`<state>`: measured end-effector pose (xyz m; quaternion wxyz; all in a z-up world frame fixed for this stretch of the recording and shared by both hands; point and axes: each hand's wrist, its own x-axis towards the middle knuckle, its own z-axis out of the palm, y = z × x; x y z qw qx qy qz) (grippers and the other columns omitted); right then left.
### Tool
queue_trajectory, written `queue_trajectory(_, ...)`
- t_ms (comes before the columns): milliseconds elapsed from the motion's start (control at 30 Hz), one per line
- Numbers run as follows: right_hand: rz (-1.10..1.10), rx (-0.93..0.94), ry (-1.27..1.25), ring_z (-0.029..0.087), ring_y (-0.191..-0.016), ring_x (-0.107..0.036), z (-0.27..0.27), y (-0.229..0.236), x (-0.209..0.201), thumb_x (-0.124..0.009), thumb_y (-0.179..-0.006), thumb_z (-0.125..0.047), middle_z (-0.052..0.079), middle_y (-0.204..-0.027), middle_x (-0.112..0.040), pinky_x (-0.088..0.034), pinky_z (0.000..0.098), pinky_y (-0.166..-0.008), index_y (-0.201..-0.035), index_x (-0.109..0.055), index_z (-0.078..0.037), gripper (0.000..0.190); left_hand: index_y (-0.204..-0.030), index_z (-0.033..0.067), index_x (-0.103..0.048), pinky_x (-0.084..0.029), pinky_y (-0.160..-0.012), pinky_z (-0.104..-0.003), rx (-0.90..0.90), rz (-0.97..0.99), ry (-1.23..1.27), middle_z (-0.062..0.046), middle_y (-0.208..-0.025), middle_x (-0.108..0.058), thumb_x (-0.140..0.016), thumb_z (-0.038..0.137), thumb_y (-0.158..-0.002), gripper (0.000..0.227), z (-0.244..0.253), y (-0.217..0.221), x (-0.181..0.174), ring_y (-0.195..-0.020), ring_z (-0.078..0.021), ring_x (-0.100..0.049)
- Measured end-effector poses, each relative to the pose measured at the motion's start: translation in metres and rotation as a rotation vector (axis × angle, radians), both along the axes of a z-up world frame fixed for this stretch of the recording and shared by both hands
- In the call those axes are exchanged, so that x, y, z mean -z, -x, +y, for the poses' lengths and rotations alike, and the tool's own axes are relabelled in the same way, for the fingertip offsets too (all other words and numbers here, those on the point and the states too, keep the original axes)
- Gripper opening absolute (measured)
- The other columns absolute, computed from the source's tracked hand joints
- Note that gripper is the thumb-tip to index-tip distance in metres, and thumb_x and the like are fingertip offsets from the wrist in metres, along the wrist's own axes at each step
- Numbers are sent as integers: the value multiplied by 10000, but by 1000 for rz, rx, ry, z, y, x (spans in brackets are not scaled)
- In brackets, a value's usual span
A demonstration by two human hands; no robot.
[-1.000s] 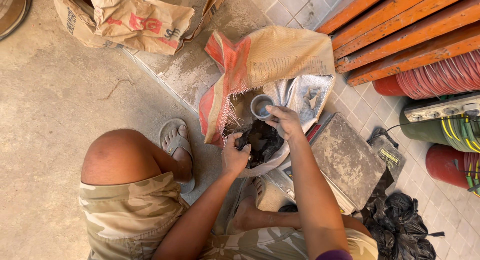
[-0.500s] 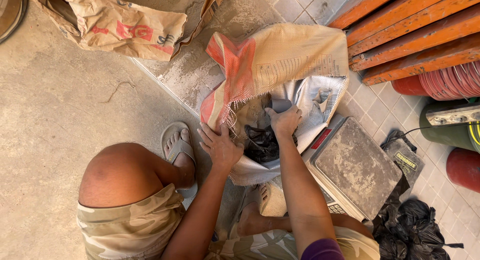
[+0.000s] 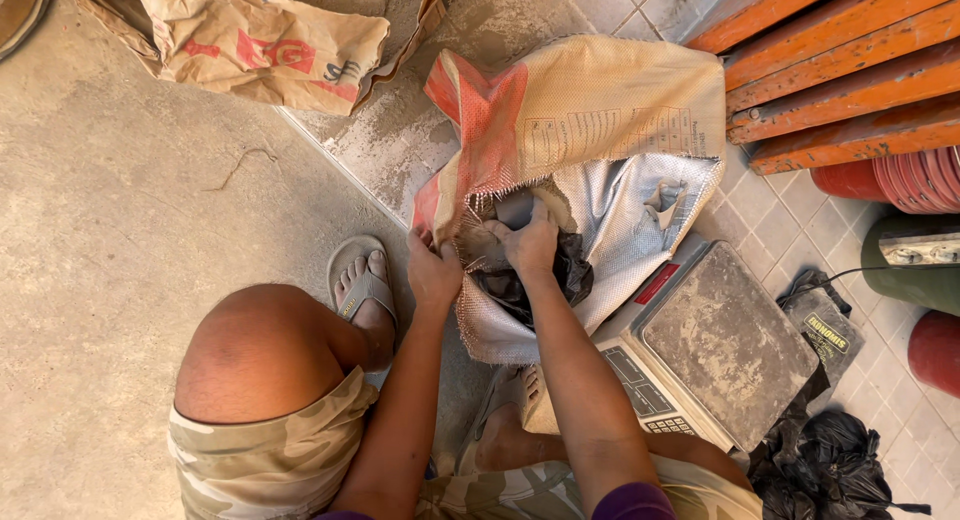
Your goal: The person scoops a grey powder from a large sack into a black plastic bag using a scoop. They place the bag on a digital scale to weigh it, then tie the bag closed and set it aside. This process is repeated multiple times.
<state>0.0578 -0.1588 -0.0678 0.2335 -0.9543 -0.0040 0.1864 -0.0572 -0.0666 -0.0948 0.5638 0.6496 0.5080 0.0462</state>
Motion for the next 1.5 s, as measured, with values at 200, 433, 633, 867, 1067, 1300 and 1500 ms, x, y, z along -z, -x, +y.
queue_trajectory(200, 42, 21, -42, 360, -1273, -326, 7, 7, 7, -801, -619, -487, 214, -1307, -383, -334, 491, -1029, -1353, -327, -41, 981, -1175, -1, -456, -467, -757, -473, -105, -156, -393, -219, -959, -557, -558, 72, -795, 401, -6, 0, -18, -927, -406, -575)
queue_trajectory(433, -12, 59, -65, 332, -1209, -403, -5, 7, 21, -807, -573, -477, 159, -1237, -446, -390, 447, -999, -1265, -412, -101, 881, -1167, 15, -497, -457, -806, -465, 253, -428, -212, -197, -959, -510, -533, 93, -816, 361, -28, -8, -36, -953, -427, -528)
queue_trajectory(633, 14, 31, -101, 328, -1205, -407, -4, 15, 13, -794, -645, -408, 171, -1234, -443, -381, 459, -997, -1296, -373, -49, 854, -1003, 15, -570, -395, -841, -544, 64, -131, -96, -261, -928, -542, -502, 260, -851, 296, -3, -4, -5, -990, -477, -499)
queue_trajectory(867, 14, 11, -58, 333, -1203, -401, 8, 22, 12, -808, -624, -404, 175, -1234, -436, -385, 486, -990, -1298, -365, -34, 888, -1247, 166, -526, -326, -1019, -500, -45, -39, 175, -177, -1218, -521, -420, 422, -880, 460, 14, -8, -30, -1186, -393, -420)
queue_trajectory(1067, 22, 17, -71, 324, -1194, -407, 14, 26, 11, -808, -618, -428, 175, -1224, -436, -389, 479, -978, -1304, -358, -38, 908, -1299, 134, -472, -288, -1037, -552, 15, -86, 246, -201, -1275, -466, -354, 417, -924, 485, 22, -6, -25, -1235, -421, -357)
queue_trajectory(1300, 122, 67, -156, 336, -1167, -439, 18, 31, 10, -823, -604, -439, 167, -1199, -446, -414, 485, -941, -1304, -364, -53, 922, -1192, 113, -564, -292, -1032, -536, 50, -80, 225, -245, -1188, -522, -397, 434, -867, 486, 22, -5, -24, -1184, -449, -393)
queue_trajectory(1500, 239, 216, -440, 363, -1070, -523, 11, 34, 0, -852, -627, -377, 218, -1087, -507, -496, 459, -841, -1231, -431, 26, 839, -1204, 119, -559, -289, -1049, -484, 138, -151, 216, -218, -1221, -518, -422, 402, -847, 475, 17, 1, -34, -1214, -395, -399)
